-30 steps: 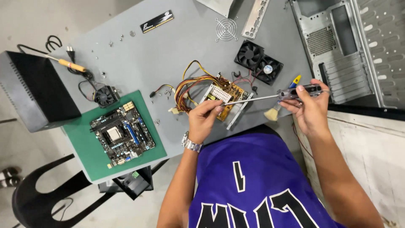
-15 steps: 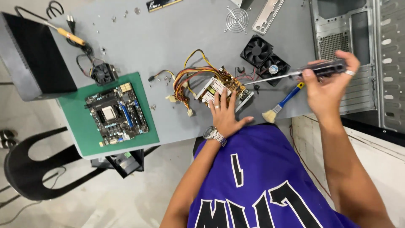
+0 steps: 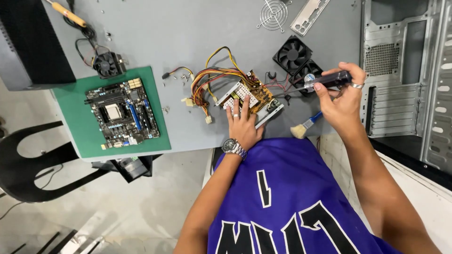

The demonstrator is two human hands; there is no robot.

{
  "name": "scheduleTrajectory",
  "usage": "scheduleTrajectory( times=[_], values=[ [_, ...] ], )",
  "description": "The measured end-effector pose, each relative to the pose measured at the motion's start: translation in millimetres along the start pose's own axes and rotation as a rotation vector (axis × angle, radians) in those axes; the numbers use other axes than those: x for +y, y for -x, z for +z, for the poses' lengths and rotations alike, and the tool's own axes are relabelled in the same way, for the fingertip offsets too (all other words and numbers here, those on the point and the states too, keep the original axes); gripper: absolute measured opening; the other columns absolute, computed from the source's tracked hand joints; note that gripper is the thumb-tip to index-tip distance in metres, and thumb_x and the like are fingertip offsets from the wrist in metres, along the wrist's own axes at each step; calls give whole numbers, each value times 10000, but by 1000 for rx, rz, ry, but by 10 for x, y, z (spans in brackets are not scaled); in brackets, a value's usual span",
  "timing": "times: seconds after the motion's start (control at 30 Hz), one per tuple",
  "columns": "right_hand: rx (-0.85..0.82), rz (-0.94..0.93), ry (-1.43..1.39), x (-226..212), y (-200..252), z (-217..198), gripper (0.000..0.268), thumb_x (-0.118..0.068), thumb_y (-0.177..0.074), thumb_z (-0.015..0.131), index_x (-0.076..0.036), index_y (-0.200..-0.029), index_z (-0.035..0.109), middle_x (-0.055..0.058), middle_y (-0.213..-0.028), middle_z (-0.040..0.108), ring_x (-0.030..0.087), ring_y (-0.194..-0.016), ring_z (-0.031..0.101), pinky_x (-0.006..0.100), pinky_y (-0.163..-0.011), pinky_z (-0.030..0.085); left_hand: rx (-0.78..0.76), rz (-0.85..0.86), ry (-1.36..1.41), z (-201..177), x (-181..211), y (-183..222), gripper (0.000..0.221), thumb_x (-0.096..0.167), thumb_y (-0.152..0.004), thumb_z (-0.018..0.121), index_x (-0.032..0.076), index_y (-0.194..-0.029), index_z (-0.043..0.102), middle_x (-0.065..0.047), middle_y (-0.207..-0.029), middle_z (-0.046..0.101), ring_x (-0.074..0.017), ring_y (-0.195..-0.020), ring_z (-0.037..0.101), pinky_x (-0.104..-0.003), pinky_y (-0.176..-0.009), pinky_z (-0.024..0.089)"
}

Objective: Cleaning a computer power supply unit with a brush and attempting to disassemble it using a screwdriver on a repair bench.

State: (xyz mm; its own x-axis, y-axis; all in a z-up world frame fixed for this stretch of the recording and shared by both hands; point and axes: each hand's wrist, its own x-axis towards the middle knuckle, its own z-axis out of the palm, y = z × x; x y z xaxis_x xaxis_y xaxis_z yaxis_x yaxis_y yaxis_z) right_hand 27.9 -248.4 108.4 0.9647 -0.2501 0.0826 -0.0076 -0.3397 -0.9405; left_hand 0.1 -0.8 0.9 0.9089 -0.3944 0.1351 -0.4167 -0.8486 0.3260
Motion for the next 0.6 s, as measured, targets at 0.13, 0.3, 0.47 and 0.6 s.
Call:
scheduleTrajectory(
  times=[0.13, 0.3, 0.47, 0.6],
  values=[
    [-20, -2, 15, 3, -32, -3, 546, 40, -968, 668, -17, -1320, 254, 266, -1122, 569, 385, -942, 646, 399, -723, 578, -2, -9, -1, -18, 9, -13, 353, 415, -671, 747, 124, -850, 658, -120, -1537, 332, -444, -1413, 269, -631, -1128, 152],
    [-53, -61, 31, -32, -65, -5, 504, 29, -978, 654, 18, -1305, 270, 285, -1116, 565, 415, -939, 639, 415, -701, 568, -1, -9, 19, -41, 7, -20, 374, 390, -673, 739, 126, -919, 641, -120, -1534, 337, -437, -1413, 272, -618, -1131, 147],
    [-79, -85, 35, -36, -70, 46, 492, 18, -960, 670, 43, -1288, 304, 267, -1127, 573, 407, -954, 647, 393, -704, 565, -13, -30, 37, -44, -2, -32, 486, 415, -699, 716, 156, -1093, 598, -107, -1534, 336, -411, -1424, 259, -602, -1144, 132],
    [-109, -161, 48, -177, -100, 111, 454, 57, -945, 675, 94, -1256, 347, 259, -1117, 577, 400, -974, 648, 376, -712, 556, -29, -61, 57, -37, -16, -31, 606, 444, -731, 670, 192, -1260, 514, -78, -1538, 334, -365, -1442, 244, -577, -1162, 119]
  ],
)
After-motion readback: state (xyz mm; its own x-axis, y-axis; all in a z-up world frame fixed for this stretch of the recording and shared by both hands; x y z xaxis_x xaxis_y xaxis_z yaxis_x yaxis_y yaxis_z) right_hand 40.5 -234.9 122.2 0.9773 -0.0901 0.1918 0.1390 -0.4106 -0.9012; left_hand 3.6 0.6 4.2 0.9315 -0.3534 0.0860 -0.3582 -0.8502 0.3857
